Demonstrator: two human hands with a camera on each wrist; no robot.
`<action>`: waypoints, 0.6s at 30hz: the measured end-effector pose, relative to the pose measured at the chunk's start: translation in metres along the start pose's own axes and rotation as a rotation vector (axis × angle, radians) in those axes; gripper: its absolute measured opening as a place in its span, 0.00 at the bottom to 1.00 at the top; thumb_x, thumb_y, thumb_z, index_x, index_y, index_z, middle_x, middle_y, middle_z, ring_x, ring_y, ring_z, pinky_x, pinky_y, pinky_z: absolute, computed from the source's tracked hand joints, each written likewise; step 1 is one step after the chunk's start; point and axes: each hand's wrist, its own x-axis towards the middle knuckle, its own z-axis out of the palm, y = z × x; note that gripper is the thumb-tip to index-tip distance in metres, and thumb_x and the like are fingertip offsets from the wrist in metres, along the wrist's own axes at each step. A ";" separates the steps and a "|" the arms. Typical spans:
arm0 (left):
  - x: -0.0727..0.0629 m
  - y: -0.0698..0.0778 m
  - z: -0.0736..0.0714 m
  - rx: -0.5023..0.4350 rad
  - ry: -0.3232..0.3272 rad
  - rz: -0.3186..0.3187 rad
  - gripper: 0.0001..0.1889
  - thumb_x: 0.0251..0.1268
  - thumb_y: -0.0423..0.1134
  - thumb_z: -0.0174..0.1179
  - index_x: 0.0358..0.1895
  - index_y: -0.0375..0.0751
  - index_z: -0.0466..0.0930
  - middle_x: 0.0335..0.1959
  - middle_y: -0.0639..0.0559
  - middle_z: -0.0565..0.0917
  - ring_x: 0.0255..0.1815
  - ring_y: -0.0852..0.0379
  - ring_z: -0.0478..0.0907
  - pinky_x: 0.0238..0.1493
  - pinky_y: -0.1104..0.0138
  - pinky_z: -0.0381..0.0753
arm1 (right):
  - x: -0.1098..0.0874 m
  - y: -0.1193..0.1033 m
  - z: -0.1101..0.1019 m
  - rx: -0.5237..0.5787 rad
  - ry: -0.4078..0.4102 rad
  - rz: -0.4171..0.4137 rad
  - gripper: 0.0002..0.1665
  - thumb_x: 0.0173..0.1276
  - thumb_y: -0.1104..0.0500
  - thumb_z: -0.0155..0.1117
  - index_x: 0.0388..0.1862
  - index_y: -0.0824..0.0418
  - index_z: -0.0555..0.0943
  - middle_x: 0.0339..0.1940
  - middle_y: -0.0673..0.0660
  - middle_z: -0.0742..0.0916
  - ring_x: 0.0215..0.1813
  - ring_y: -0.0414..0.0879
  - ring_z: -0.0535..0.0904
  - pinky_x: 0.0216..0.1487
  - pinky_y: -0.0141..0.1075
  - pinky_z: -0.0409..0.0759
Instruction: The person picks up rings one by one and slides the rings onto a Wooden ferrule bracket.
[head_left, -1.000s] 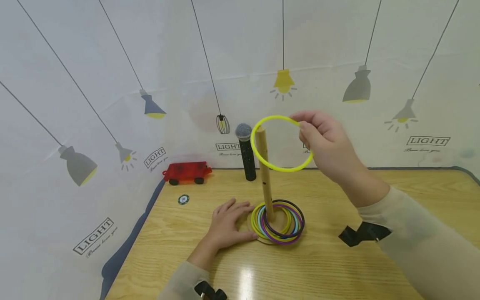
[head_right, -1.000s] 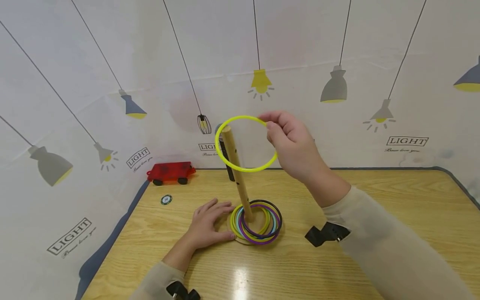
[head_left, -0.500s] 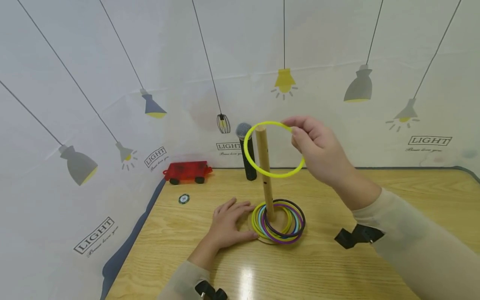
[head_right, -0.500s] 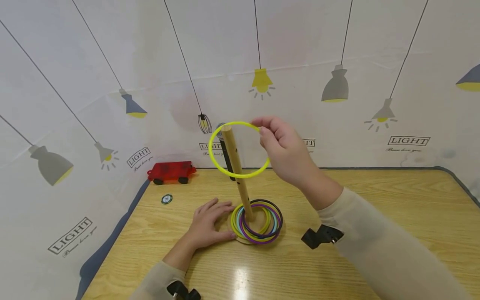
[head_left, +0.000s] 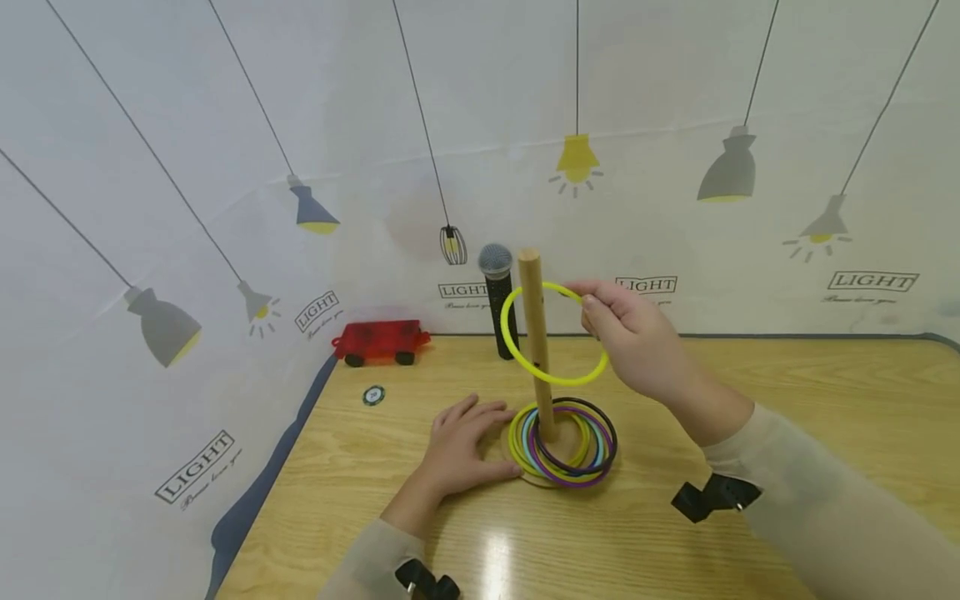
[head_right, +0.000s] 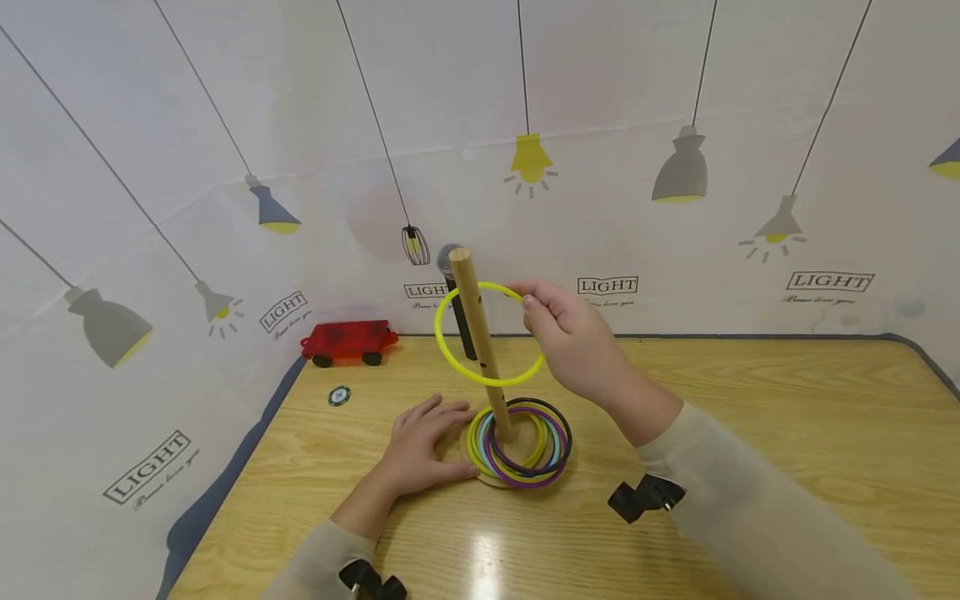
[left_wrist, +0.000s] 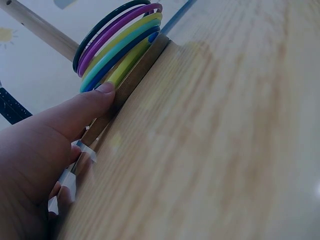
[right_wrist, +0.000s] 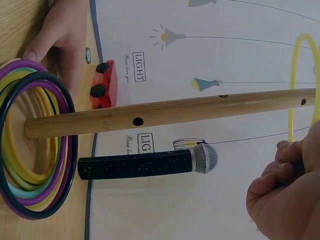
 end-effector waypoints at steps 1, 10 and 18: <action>0.000 0.001 0.000 -0.002 -0.001 -0.001 0.42 0.55 0.70 0.74 0.74 0.60 0.79 0.77 0.58 0.74 0.84 0.39 0.56 0.77 0.38 0.51 | -0.002 0.002 0.001 -0.005 -0.004 0.002 0.22 0.90 0.59 0.45 0.69 0.67 0.80 0.30 0.59 0.75 0.30 0.51 0.67 0.37 0.38 0.69; 0.001 0.002 -0.001 -0.005 -0.003 -0.008 0.42 0.55 0.69 0.75 0.74 0.59 0.79 0.77 0.58 0.74 0.84 0.39 0.56 0.77 0.37 0.51 | -0.015 0.021 0.006 -0.023 -0.059 0.022 0.21 0.90 0.60 0.45 0.66 0.68 0.81 0.26 0.56 0.74 0.24 0.48 0.63 0.33 0.38 0.68; 0.000 0.003 -0.002 -0.007 -0.005 -0.017 0.42 0.55 0.68 0.76 0.74 0.60 0.79 0.77 0.59 0.74 0.85 0.40 0.56 0.78 0.38 0.50 | -0.025 0.032 0.010 -0.056 -0.072 0.083 0.21 0.90 0.57 0.45 0.65 0.66 0.81 0.28 0.54 0.76 0.26 0.47 0.67 0.35 0.38 0.71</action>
